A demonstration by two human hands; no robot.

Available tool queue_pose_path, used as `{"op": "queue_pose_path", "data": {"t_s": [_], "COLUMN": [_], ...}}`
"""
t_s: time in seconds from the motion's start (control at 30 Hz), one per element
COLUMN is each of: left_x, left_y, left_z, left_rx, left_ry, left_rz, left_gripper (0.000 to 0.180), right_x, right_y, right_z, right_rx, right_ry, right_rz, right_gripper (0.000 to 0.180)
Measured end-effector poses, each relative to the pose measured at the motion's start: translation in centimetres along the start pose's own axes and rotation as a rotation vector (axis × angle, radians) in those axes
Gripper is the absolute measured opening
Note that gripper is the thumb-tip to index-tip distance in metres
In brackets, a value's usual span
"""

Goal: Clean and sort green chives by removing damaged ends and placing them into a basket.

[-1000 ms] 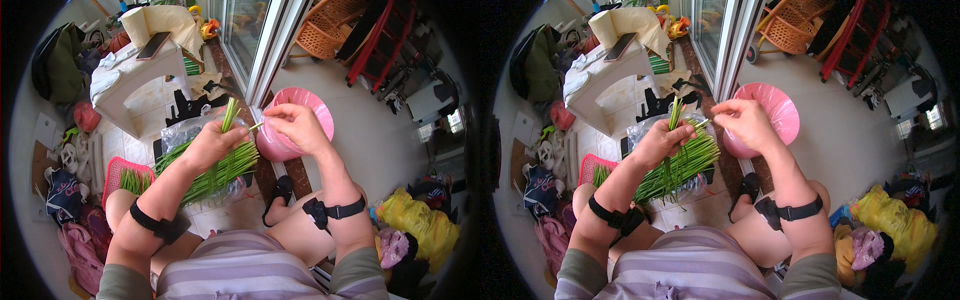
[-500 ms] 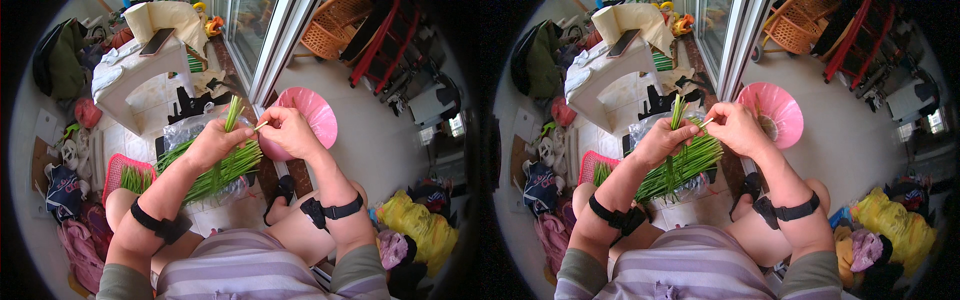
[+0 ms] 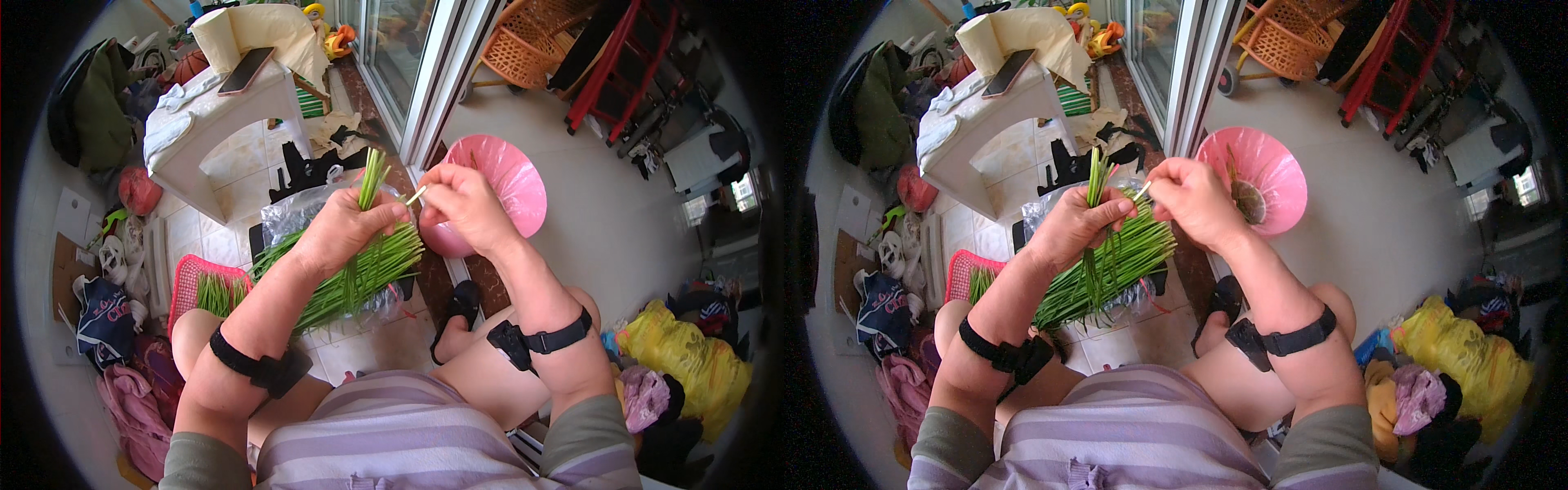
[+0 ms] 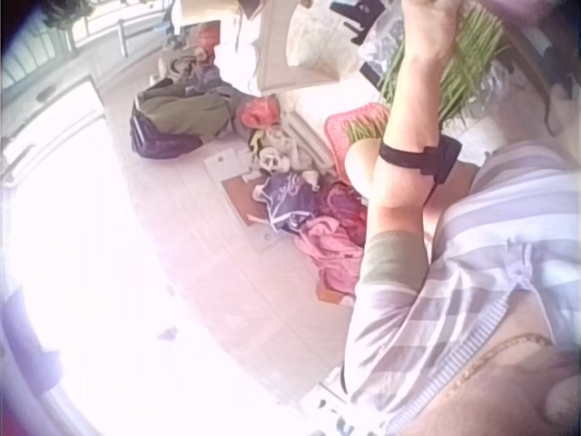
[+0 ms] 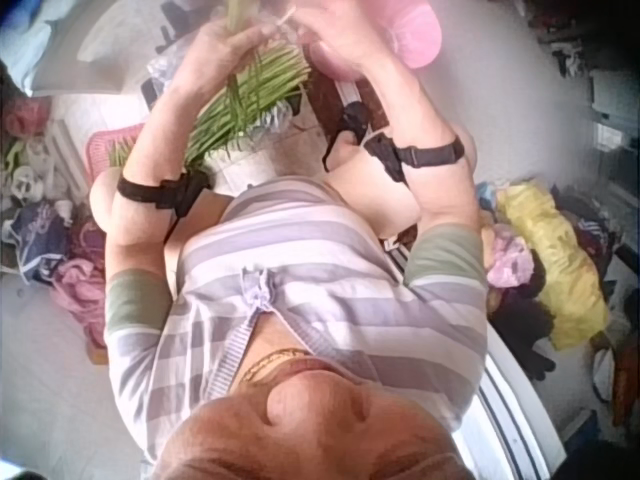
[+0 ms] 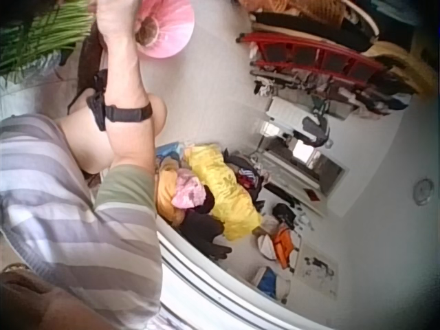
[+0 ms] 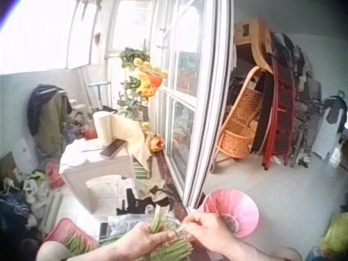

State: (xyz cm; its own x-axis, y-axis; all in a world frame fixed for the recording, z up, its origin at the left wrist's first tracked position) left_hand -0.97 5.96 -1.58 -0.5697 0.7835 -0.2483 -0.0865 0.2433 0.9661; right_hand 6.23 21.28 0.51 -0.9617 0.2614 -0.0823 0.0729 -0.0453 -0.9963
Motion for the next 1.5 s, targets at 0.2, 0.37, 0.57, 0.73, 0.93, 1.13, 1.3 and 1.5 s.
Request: {"op": "queue_pose_path", "data": {"t_s": [0.2,0.37,0.57,0.73,0.93,1.13,1.3,1.5], "left_x": [-0.3,-0.6,0.0,0.0,-0.2,0.3,0.1,0.0], "left_y": [0.1,0.9,0.1,0.2,0.3,0.1,0.4,0.1], "left_z": [-0.1,0.0,0.1,0.6,0.6,0.6,0.5,0.2], "left_rx": [0.055,0.238,0.366,0.340,0.340,0.289,0.286,0.324], "left_ry": [0.033,0.062,0.065,0.040,0.011,0.015,0.023,0.022], "left_rz": [0.038,0.138,0.127,0.110,0.121,0.104,0.086,0.088], "left_gripper": [0.019,0.026,0.022,0.018,0.017,0.017,0.018,0.018], "right_x": [0.8,-0.5,-0.5,-0.6,-0.6,-0.2,0.5,0.2], "right_y": [-1.9,-3.1,-3.5,-2.0,-1.9,-1.6,-1.1,-2.5], "right_z": [-5.0,-9.0,-5.5,-0.3,1.0,0.8,0.0,-3.4], "right_rx": [-0.647,-1.352,-0.679,-0.410,-0.504,-0.575,-0.446,-0.720], "right_ry": [0.293,0.541,0.323,-0.078,-0.158,-0.068,-0.035,0.220], "right_rz": [-0.223,-0.140,-0.179,-0.205,-0.248,-0.268,-0.184,-0.287], "right_gripper": [0.015,0.032,0.028,0.020,0.013,0.017,0.017,0.019]}}
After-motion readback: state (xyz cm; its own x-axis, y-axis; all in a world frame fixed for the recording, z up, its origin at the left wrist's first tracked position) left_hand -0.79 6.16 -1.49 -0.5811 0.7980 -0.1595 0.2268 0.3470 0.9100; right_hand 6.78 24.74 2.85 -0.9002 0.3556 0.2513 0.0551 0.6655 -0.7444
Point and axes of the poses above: each hand's wrist, its own x-axis towards the middle knuckle, its own z-axis out of the palm, y = z × x, the point moved 4 cm from there along x, towards the middle knuckle, and after that the axes turned 7 degrees about x, right-handed, at the moved point
